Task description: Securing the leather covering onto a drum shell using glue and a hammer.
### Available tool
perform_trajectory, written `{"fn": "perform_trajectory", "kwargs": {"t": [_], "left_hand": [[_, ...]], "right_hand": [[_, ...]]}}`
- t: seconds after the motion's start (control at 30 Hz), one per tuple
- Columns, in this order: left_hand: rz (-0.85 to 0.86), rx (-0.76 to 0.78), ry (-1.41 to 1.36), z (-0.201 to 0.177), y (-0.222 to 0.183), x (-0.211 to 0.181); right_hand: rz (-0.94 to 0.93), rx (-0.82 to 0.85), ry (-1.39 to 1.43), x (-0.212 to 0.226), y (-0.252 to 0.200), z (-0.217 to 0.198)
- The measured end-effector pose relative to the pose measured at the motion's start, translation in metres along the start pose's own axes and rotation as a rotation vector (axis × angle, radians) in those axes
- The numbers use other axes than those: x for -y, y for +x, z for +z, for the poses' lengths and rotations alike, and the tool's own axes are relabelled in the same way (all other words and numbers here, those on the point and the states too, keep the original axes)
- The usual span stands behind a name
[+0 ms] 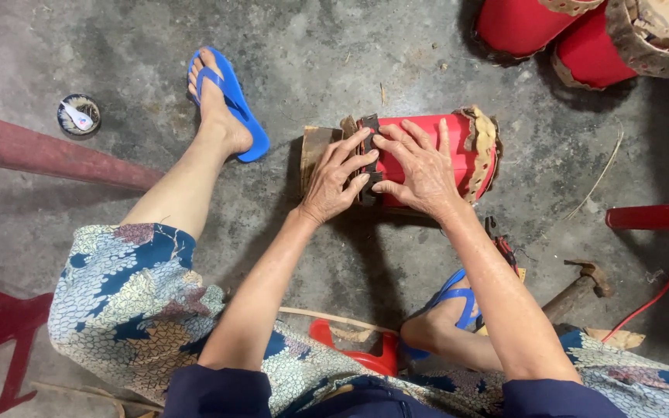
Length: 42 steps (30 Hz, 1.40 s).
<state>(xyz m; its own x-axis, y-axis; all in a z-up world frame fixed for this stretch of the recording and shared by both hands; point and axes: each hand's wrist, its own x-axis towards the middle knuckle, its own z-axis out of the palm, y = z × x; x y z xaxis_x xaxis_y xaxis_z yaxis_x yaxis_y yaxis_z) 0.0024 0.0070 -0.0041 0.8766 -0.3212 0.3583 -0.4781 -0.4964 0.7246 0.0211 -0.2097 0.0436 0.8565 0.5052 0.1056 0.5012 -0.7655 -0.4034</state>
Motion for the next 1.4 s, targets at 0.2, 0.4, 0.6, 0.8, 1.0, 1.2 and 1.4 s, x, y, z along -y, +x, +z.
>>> {"fn": "perform_trajectory", "kwargs": {"t": [0.2, 0.4, 0.6, 0.8, 1.0, 1.2, 1.4], "left_hand": [[0.023, -0.029, -0.053, 0.004, -0.001, 0.0], [-0.012, -0.036, -0.025, 0.014, -0.009, 0.004], [-0.048, -0.034, -0.004, 0.017, -0.009, 0.005], [-0.032, -0.057, -0.005, 0.011, -0.006, -0.006], [-0.024, -0.064, -0.033, 0.017, -0.007, 0.0], [0.013, -0.05, -0.151, 0.006, -0.005, -0.008], [-0.004, -0.031, -0.153, 0.004, -0.007, -0.009]], "right_hand": [[0.003, -0.003, 0.01, 0.0, 0.002, -0.001], [0.017, -0.001, 0.028, 0.004, 0.002, -0.003], [0.017, -0.007, 0.036, 0.004, 0.002, 0.0], [-0.009, -0.039, -0.049, 0.006, -0.003, 0.005], [0.044, -0.523, 0.004, -0.02, -0.023, -0.045], [0.654, -1.128, -0.41, -0.272, -0.264, -0.032], [1.958, -0.097, 0.101, -0.299, -0.429, 0.097]]}}
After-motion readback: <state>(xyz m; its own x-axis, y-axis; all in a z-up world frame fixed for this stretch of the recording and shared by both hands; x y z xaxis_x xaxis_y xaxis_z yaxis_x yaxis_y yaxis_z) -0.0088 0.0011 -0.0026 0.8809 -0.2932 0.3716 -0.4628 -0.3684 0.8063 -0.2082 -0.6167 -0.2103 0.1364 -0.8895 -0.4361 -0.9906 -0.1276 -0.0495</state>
